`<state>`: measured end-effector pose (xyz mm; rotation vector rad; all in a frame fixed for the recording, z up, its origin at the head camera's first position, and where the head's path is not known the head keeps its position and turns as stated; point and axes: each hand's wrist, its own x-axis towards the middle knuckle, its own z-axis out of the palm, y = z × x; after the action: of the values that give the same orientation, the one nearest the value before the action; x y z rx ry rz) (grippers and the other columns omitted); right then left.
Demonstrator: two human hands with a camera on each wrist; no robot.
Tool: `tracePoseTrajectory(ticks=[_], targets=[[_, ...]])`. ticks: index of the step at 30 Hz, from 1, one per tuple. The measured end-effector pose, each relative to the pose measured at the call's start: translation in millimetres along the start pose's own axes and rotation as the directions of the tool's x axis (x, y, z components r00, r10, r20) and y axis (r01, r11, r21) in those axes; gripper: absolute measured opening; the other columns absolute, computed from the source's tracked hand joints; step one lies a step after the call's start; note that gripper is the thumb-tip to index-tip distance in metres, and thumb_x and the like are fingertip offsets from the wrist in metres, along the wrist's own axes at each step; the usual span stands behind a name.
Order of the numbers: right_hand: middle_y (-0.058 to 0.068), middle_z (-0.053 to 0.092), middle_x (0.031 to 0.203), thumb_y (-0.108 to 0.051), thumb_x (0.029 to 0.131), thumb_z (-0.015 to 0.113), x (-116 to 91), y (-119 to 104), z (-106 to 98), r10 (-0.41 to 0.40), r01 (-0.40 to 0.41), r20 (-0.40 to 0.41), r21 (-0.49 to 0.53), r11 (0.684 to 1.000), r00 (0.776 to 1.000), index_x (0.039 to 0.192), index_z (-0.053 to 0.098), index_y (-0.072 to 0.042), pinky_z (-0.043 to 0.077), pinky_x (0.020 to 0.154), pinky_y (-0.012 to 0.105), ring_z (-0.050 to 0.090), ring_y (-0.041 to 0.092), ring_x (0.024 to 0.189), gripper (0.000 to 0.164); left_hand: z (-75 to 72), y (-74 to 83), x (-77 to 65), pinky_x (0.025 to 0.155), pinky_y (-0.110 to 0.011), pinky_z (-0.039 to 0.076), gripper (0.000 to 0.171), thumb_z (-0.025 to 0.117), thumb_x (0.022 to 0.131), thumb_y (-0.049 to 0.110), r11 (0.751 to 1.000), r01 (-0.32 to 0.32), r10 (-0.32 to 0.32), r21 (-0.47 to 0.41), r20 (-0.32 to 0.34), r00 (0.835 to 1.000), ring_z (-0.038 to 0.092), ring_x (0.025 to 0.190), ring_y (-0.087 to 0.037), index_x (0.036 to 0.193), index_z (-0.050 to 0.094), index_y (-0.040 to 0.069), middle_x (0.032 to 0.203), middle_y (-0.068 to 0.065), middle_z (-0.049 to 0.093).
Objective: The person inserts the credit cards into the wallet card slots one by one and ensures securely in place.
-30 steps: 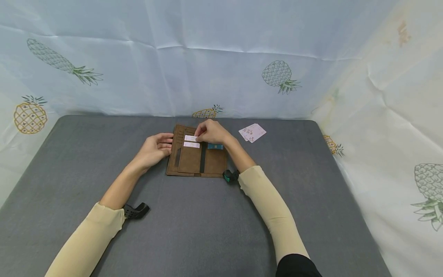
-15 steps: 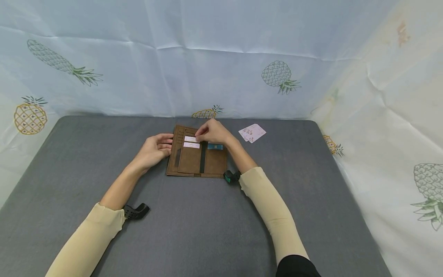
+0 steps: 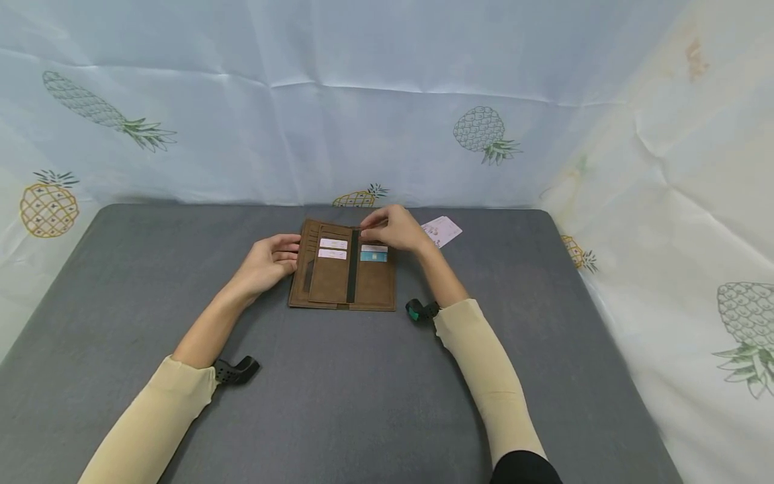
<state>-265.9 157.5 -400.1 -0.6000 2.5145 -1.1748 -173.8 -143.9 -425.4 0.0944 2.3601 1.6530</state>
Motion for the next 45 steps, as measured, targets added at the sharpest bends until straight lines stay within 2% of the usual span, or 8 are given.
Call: tracePoseTrajectory(ticks=[11,16,24,27,30,35,39,45], targets=[[0.026,0.073,0.134,-0.013,0.104,0.073,-28,15,-28,0.024,-0.018,-0.119,0.048,0.999,0.993,0.132,0.073,0.006,0.059,0.101,0.052,0.073,0.043,0.120,0.034,-0.2,0.1,0.4,0.109,-0.043,0.055,0.062,0.053,0.102,-0.008,1.000,-0.003,0.003,0.001,0.001,1.000,0.060,0.136,-0.043,0.163,0.042,-0.003,0.152,-0.030,0.055],[0.024,0.072,0.138,-0.017,0.105,0.072,-41,21,-40,0.053,-0.047,-0.163,0.042,0.998,0.985,0.136,0.071,0.005,0.058,0.100,0.044,0.073,0.040,0.120,0.037,0.3,-0.5,0.4,0.103,-0.035,0.055,0.062,0.053,0.101,-0.008,1.000,-0.007,0.007,-0.002,-0.001,1.000,0.061,0.135,-0.043,0.163,0.043,-0.003,0.150,-0.030,0.055],[0.022,0.074,0.136,-0.025,0.105,0.073,-61,34,-66,0.142,-0.132,-0.264,0.056,0.990,0.954,0.138,0.072,0.001,0.059,0.099,0.044,0.073,0.026,0.118,0.041,0.7,1.9,0.2,0.104,-0.037,0.057,0.062,0.053,0.101,-0.008,1.000,-0.007,0.007,-0.006,-0.003,1.000,0.060,0.135,-0.042,0.163,0.043,-0.003,0.151,-0.030,0.055],[0.022,0.074,0.137,-0.026,0.105,0.073,-66,45,-74,0.176,-0.168,-0.299,0.052,0.984,0.938,0.137,0.072,0.001,0.058,0.097,0.038,0.073,0.026,0.120,0.042,0.1,2.4,-0.1,0.107,-0.040,0.056,0.063,0.052,0.101,-0.008,1.000,-0.003,0.003,-0.009,-0.003,1.000,0.060,0.136,-0.041,0.163,0.043,-0.003,0.151,-0.029,0.055],[0.025,0.071,0.140,-0.024,0.104,0.074,-69,56,-78,0.206,-0.203,-0.307,0.043,0.978,0.929,0.138,0.071,0.003,0.057,0.098,0.038,0.071,0.035,0.125,0.044,-0.7,1.8,-0.2,0.108,-0.043,0.055,0.063,0.052,0.101,-0.008,1.000,-0.001,0.001,-0.008,-0.005,1.000,0.060,0.137,-0.042,0.163,0.043,-0.002,0.151,-0.029,0.055],[0.032,0.063,0.148,-0.029,0.100,0.079,-72,72,-83,0.297,-0.306,-0.295,0.017,0.952,0.908,0.143,0.063,0.010,0.054,0.110,0.056,0.063,0.047,0.133,0.060,-1.3,-0.3,-1.4,0.110,-0.047,0.055,0.063,0.051,0.102,-0.008,1.000,-0.003,0.003,0.001,-0.004,1.000,0.059,0.138,-0.043,0.163,0.042,-0.002,0.152,-0.029,0.054],[0.033,0.059,0.152,-0.039,0.097,0.081,-75,77,-84,0.383,-0.404,-0.271,-0.025,0.914,0.883,0.149,0.058,0.010,0.050,0.115,0.062,0.059,0.045,0.133,0.075,-1.3,-1.7,-1.3,0.111,-0.047,0.054,0.063,0.051,0.101,-0.008,1.000,-0.004,0.004,0.001,-0.004,1.000,0.060,0.138,-0.043,0.163,0.043,-0.002,0.152,-0.029,0.055],[0.032,0.062,0.146,-0.041,0.091,0.087,-72,75,-80,0.374,-0.421,-0.274,-0.138,0.896,0.886,0.145,0.061,0.010,0.052,0.108,0.060,0.060,0.042,0.122,0.078,-1.0,-0.9,0.2,0.110,-0.046,0.054,0.062,0.052,0.102,-0.008,1.000,-0.001,0.001,-0.001,-0.003,1.000,0.059,0.138,-0.043,0.163,0.043,-0.003,0.152,-0.030,0.054]])
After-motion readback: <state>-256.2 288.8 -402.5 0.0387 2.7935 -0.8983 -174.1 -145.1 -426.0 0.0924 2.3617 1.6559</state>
